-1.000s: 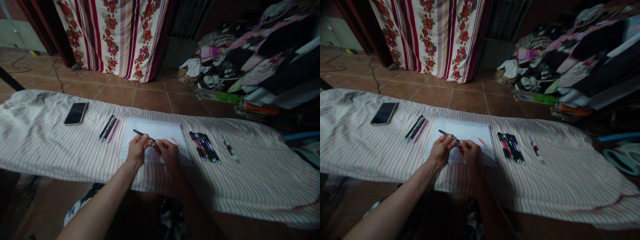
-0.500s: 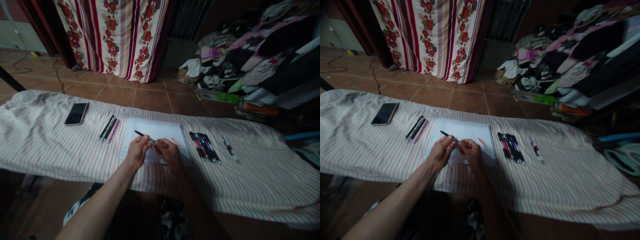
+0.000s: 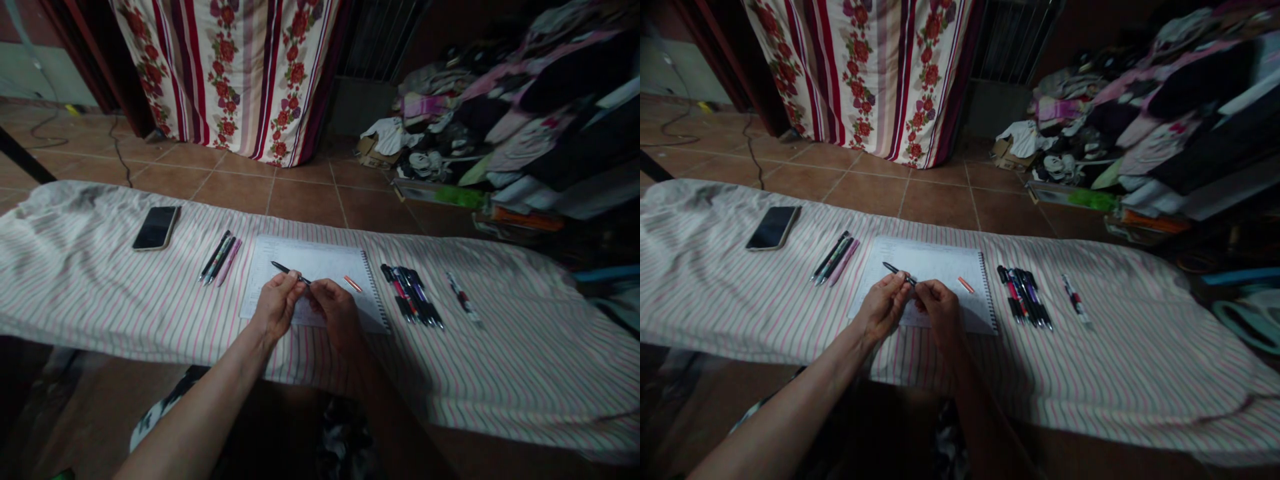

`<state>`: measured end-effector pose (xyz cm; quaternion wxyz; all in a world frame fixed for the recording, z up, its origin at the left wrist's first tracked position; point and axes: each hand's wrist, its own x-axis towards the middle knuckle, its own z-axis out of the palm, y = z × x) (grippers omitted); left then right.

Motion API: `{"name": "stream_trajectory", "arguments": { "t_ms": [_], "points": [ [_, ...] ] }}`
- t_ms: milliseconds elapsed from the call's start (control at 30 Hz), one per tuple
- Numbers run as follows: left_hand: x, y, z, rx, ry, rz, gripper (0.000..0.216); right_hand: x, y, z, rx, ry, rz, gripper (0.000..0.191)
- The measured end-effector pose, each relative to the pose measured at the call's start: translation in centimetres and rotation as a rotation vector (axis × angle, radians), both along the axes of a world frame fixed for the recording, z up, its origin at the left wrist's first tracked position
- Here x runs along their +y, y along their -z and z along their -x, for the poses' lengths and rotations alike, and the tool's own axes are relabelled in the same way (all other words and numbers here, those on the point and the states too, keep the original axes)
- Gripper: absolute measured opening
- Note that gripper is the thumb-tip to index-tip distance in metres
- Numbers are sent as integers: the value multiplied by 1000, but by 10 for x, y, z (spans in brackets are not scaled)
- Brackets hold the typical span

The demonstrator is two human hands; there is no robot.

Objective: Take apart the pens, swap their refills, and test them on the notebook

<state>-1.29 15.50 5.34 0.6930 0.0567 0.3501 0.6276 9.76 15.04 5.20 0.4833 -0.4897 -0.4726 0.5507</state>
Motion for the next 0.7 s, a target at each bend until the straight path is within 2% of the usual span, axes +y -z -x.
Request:
{"name": "stream_trajectory", "arguments": {
  "t_ms": [233, 533, 700],
  "points": [
    [0, 1, 0, 113, -1, -90, 17, 4, 2, -3, 30, -34, 70, 31],
    [2, 2, 5, 66, -17, -67, 16, 6, 4, -4, -3, -72, 51, 31],
    [2, 1, 6, 52, -20, -33, 11, 6, 3, -4, -17, -30, 68, 34]
  ]
}}
